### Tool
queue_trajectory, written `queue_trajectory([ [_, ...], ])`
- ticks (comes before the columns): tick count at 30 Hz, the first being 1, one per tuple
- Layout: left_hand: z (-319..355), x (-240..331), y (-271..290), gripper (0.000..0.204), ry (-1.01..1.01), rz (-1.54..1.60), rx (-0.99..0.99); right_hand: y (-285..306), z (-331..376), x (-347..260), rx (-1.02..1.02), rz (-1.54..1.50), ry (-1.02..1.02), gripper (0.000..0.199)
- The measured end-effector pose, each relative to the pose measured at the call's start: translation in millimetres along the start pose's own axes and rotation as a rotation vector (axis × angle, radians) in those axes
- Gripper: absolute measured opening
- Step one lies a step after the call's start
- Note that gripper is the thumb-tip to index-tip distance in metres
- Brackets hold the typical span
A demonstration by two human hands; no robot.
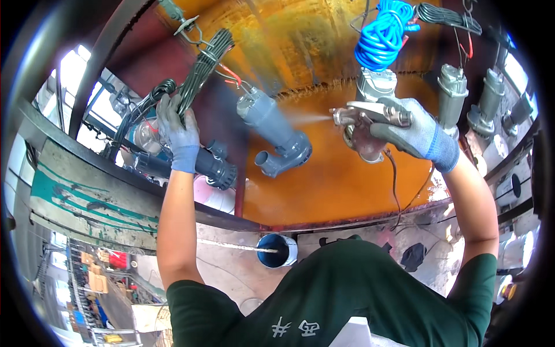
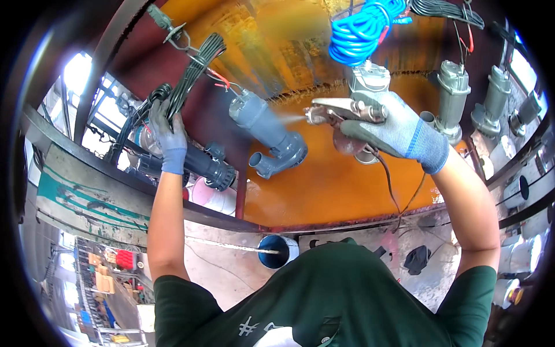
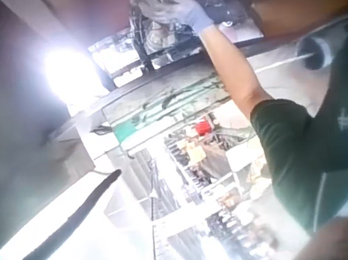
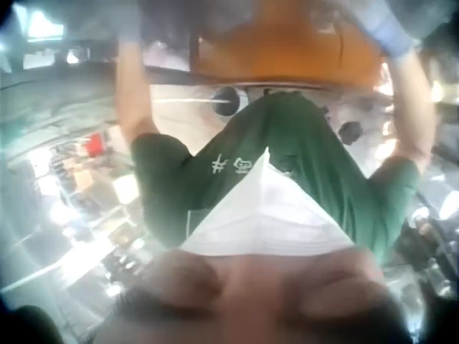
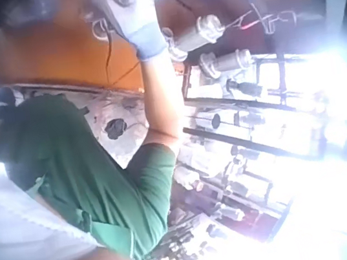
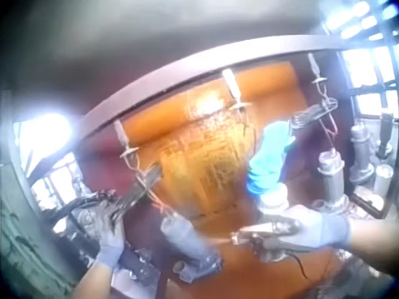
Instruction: The person spray paints hanging pumps using a spray gun while rotating them by hand, periodically operating a control panel to advance the conveyor line.
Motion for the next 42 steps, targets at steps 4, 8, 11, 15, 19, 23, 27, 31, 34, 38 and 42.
queue_trajectory([
  [4,6,-22,-8,0.052,0.157,-0.016,-0.058,21,-6,12,0.197,0.354,-0.058,0.03],
  [8,56,-38,-17,0.054,0.343,0.062,-0.076,7,-6,1,-0.034,0.198,-0.013,0.032],
  [11,150,-32,-27,0.046,0.61,0.32,-0.116,16,-10,7,-0.038,0.373,-0.119,0.036],
  [15,328,45,-28,0.04,0.947,0.426,-0.479,22,-11,-4,0.114,0.13,0.19,0.033],
  [19,536,123,28,0.042,1.272,0.393,-0.939,16,-9,-20,-0.131,0.321,-0.052,0.028],
  [23,723,173,115,0.044,0.757,0.134,-1.462,24,-10,-23,0.025,0.238,0.003,0.038],
  [27,749,185,227,0.04,1.136,0.089,-1.688,14,-11,-31,-0.132,0.302,0.004,0.043],
  [31,786,157,282,0.037,1.29,-0.056,-1.754,36,-7,-24,0.059,0.342,0.043,0.027],
  [34,766,158,278,0.037,1.121,0.063,-1.75,31,-1,-27,0.066,0.348,0.094,0.022],
  [38,747,164,253,0.035,1.288,-0.058,-1.686,20,4,-25,-0.082,0.329,0.07,0.023],
  [42,693,189,222,0.036,1.347,0.12,-1.6,39,2,-18,0.029,0.513,0.061,0.026],
])
Point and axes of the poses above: each hand's wrist, its own z-axis away from the middle knuckle, its own y-axis out of the back of the hand, x = y × z, the point moved 6 cm from there along -z, towards the middle knuckle, and after that the axes turned 9 degrees about -z, right-handed, at the moved point
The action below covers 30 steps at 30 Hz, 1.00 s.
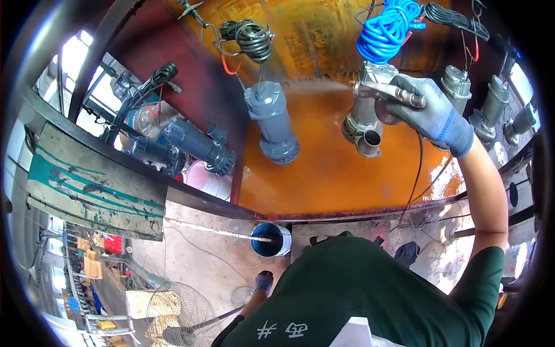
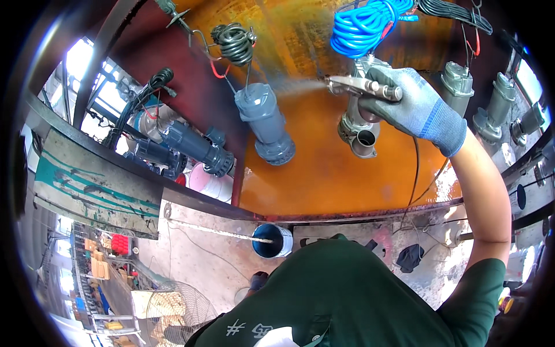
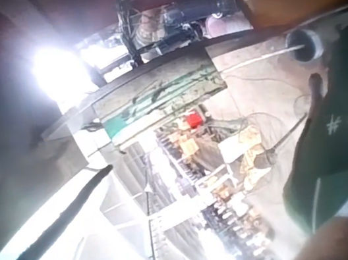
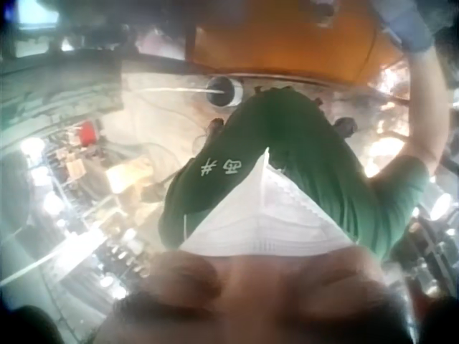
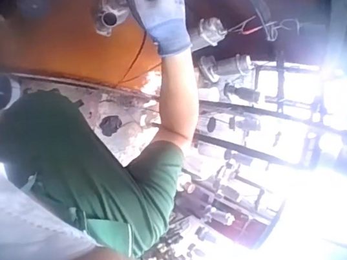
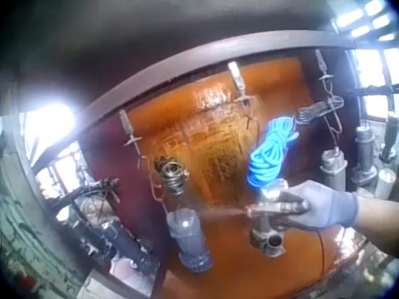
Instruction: The person spray paints hanging pumps using a spray gun while rotating them by hand, periodically operating a control panel to advance the conveyor line.
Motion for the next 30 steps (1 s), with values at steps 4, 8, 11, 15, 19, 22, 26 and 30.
queue_trajectory([
  [4,-1,0,-2,0.036,-0.025,-0.08,-0.019,-1,0,-28,-0.077,-0.22,0.026,0.023],
  [8,7,-4,4,0.035,0.0,-0.085,-0.023,-3,-1,-28,-0.121,-0.155,0.065,0.022],
  [11,-6,-37,-12,0.032,-0.009,-0.115,-0.016,3,-10,-32,0.02,-0.181,0.092,0.026],
  [15,-11,-58,-35,0.029,-0.136,0.032,0.003,-9,-19,-54,-0.123,-0.11,0.115,0.024],
  [19,-9,-51,-38,0.029,0.019,0.112,0.038,-20,-25,-65,-0.19,-0.066,0.128,0.02],
  [22,29,0,-7,0.03,0.029,0.009,-0.037,-25,-41,-69,-0.056,-0.111,0.127,0.018],
  [26,16,-13,-15,0.032,0.022,0.022,-0.02,-42,-48,-78,-0.158,-0.102,0.058,0.025],
  [30,7,-23,-19,0.031,-0.013,-0.003,-0.036,-45,-47,-83,-0.231,-0.028,-0.03,0.026],
])
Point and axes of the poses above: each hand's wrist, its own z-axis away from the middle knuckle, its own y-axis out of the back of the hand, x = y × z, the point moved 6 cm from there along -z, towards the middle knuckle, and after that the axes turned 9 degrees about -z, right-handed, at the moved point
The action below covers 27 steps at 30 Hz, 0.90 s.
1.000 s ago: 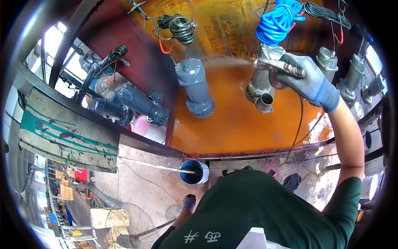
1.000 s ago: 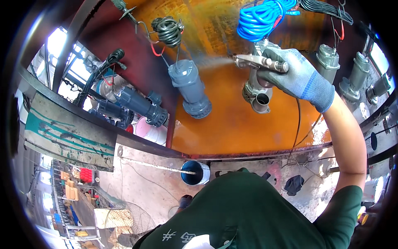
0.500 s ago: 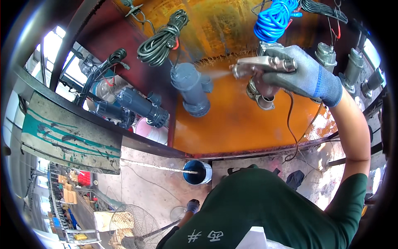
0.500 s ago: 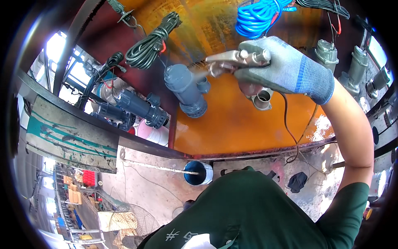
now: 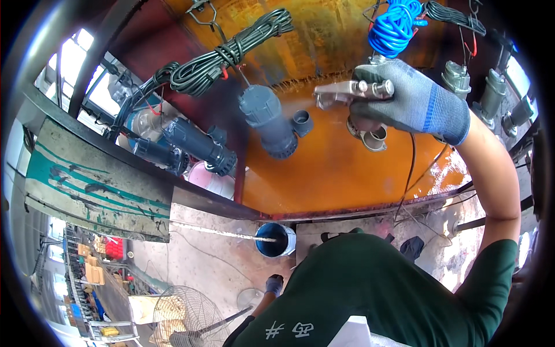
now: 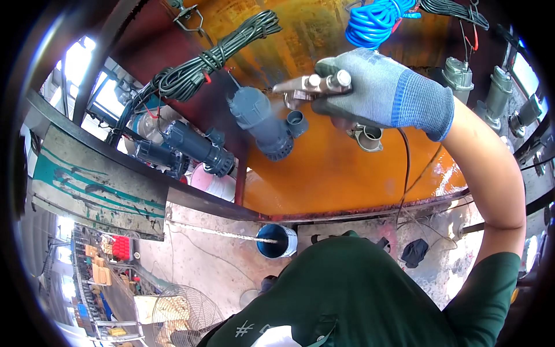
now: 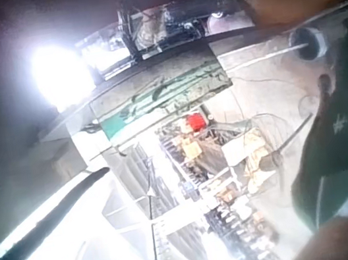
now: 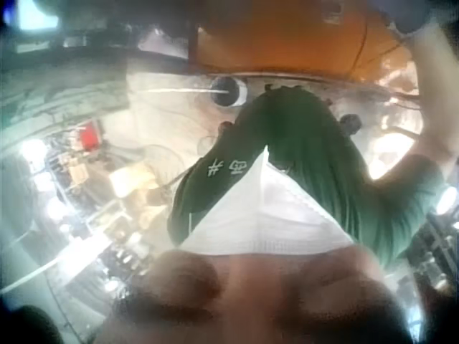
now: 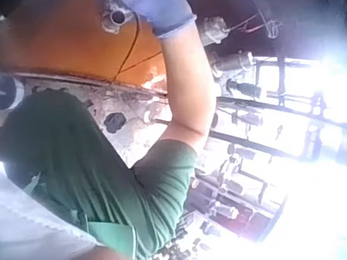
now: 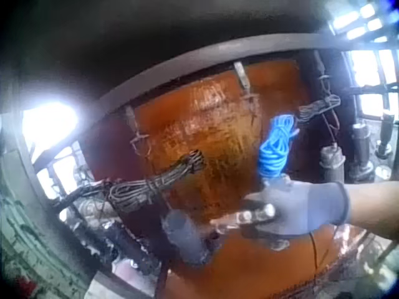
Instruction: The person spray paints hanging pumps using a spray gun while rotating them by hand, periodically operating a control panel to advance the conveyor line.
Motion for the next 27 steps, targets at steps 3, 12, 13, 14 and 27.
queue_trajectory([
  [3,12,13,11,0.029,0.035,0.043,-0.033,3,-1,9,0.148,-0.159,0.014,0.023],
  [12,11,21,16,0.024,0.016,0.228,-0.038,3,13,27,0.285,-0.133,0.087,0.027],
  [13,5,19,14,0.024,0.038,0.21,-0.04,6,17,26,0.338,-0.123,0.081,0.028],
  [14,-3,15,9,0.024,0.036,0.206,-0.04,3,22,22,0.286,-0.224,0.02,0.027],
  [27,-18,32,14,0.023,-0.089,0.204,-0.185,-25,17,20,0.075,-0.177,0.032,0.026],
])
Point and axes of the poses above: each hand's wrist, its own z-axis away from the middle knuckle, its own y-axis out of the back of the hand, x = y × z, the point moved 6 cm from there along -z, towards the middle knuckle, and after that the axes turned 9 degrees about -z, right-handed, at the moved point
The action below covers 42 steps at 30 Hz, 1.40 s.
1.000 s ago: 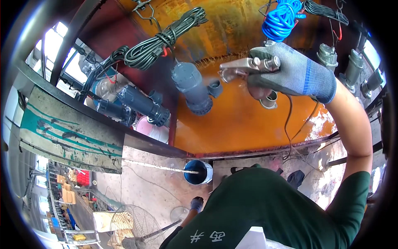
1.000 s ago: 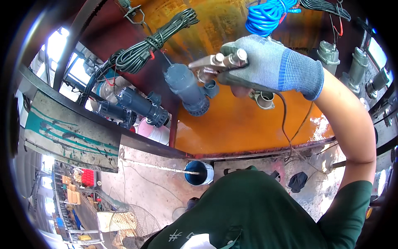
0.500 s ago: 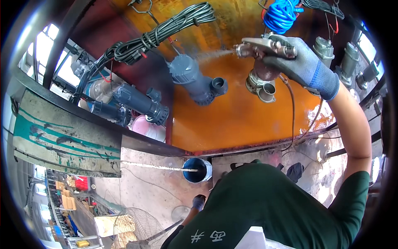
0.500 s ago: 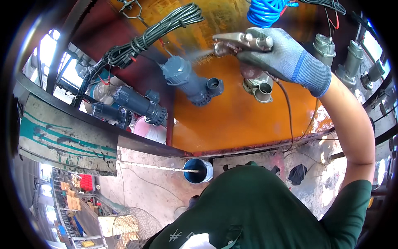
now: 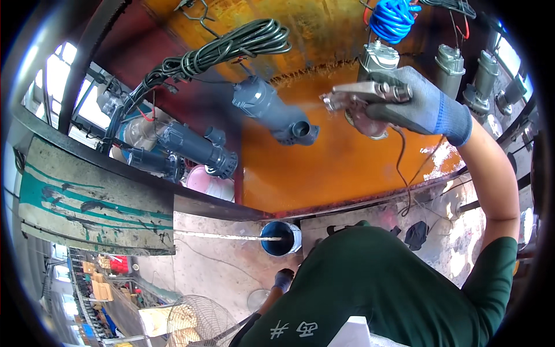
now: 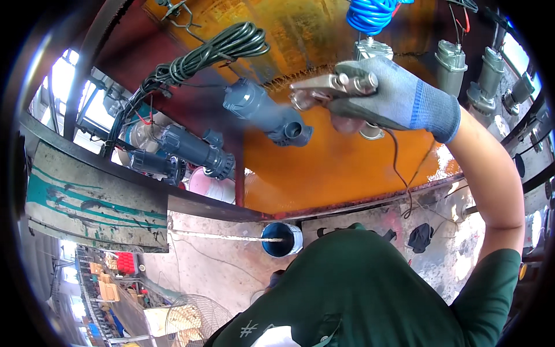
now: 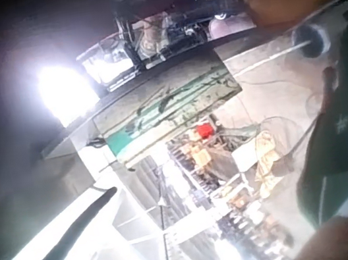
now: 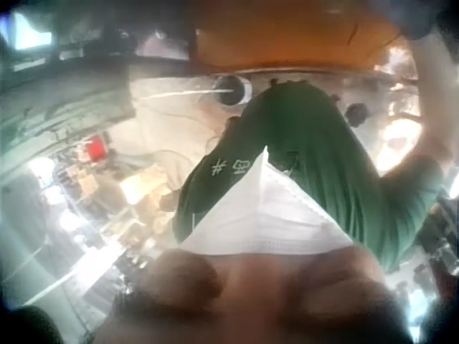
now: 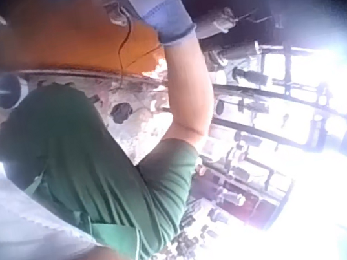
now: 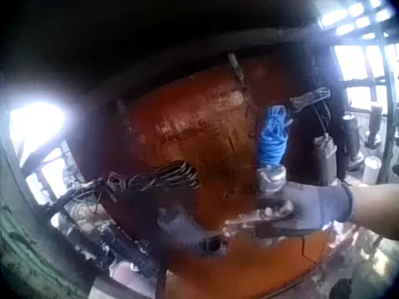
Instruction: The person spray paints hanging pumps using a spray gun while rotating them by hand, periodically operating a control panel to advance the conveyor line.
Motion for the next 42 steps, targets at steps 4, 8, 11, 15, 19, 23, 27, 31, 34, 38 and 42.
queue_trajectory([
  [4,-38,-10,4,0.02,-0.374,-0.385,0.085,8,2,7,-0.03,-0.024,-0.202,0.025],
  [8,-104,0,32,0.03,-0.753,-0.757,0.549,26,-3,8,0.194,-0.073,-0.231,0.034],
  [11,-142,73,106,0.03,-0.594,0.294,0.644,22,-17,19,0.307,-0.115,0.027,0.033],
  [15,-61,282,223,0.04,-0.735,0.631,0.551,-6,-23,4,0.06,-0.047,0.018,0.032],
  [19,49,435,309,0.059,-1.023,0.913,0.511,-7,-17,-8,-0.049,-0.095,-0.378,0.046],
  [23,139,533,347,0.087,-1.481,0.649,0.486,16,-23,30,0.196,-0.005,-0.126,0.049],
  [27,172,575,357,0.094,-1.567,0.61,0.571,6,-18,21,0.121,-0.169,-0.143,0.044],
  [31,198,594,363,0.078,-1.597,0.224,0.972,-4,-10,16,-0.051,-0.054,-0.364,0.046],
  [34,198,607,356,0.051,-1.527,-0.163,1.248,8,-9,32,-0.011,-0.028,-0.388,0.053],
  [38,169,608,381,0.031,-1.515,-0.042,1.228,15,4,55,0.13,-0.164,-0.425,0.056],
  [42,105,600,446,0.025,-1.511,0.347,0.933,8,2,34,0.07,-0.165,-0.328,0.051],
])
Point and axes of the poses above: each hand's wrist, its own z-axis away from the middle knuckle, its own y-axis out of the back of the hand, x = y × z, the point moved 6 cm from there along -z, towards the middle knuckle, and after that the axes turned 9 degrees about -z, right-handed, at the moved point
